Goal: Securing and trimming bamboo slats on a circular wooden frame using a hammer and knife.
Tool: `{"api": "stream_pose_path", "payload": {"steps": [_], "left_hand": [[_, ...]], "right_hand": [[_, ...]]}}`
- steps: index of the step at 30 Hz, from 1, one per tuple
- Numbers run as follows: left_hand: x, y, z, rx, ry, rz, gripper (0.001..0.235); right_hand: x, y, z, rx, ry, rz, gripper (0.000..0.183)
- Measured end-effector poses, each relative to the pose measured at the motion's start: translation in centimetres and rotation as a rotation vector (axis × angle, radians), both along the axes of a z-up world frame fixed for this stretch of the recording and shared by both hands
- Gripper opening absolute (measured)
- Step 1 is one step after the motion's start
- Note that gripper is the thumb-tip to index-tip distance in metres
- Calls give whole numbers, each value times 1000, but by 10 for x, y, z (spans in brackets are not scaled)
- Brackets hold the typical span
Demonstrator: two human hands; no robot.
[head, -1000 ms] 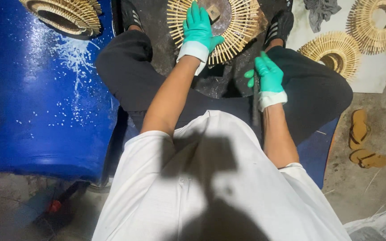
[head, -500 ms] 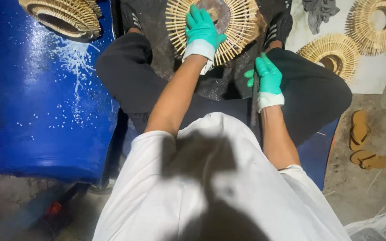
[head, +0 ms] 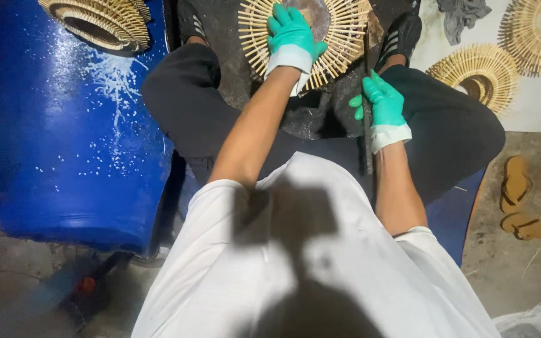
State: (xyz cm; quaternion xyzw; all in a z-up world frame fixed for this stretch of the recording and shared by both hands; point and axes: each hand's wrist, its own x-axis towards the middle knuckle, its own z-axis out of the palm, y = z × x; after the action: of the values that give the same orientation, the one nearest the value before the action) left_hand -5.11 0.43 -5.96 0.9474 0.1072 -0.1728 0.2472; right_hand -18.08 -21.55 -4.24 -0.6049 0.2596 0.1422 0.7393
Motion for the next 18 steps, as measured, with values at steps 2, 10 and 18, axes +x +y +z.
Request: {"api": "stream_pose_path", "payload": {"steps": [2,10,18], "left_hand": [[3,-5,-14,26,-27,0,122],[0,6,-26,77,-95,-81,117],[0,17,-46,13,-252,-129,122]], "right_hand": [[1,-3,0,10,-24,-40,53],[1,-3,4,64,-45,-134,51],[7,-2,7,-11,1,9,53]]}}
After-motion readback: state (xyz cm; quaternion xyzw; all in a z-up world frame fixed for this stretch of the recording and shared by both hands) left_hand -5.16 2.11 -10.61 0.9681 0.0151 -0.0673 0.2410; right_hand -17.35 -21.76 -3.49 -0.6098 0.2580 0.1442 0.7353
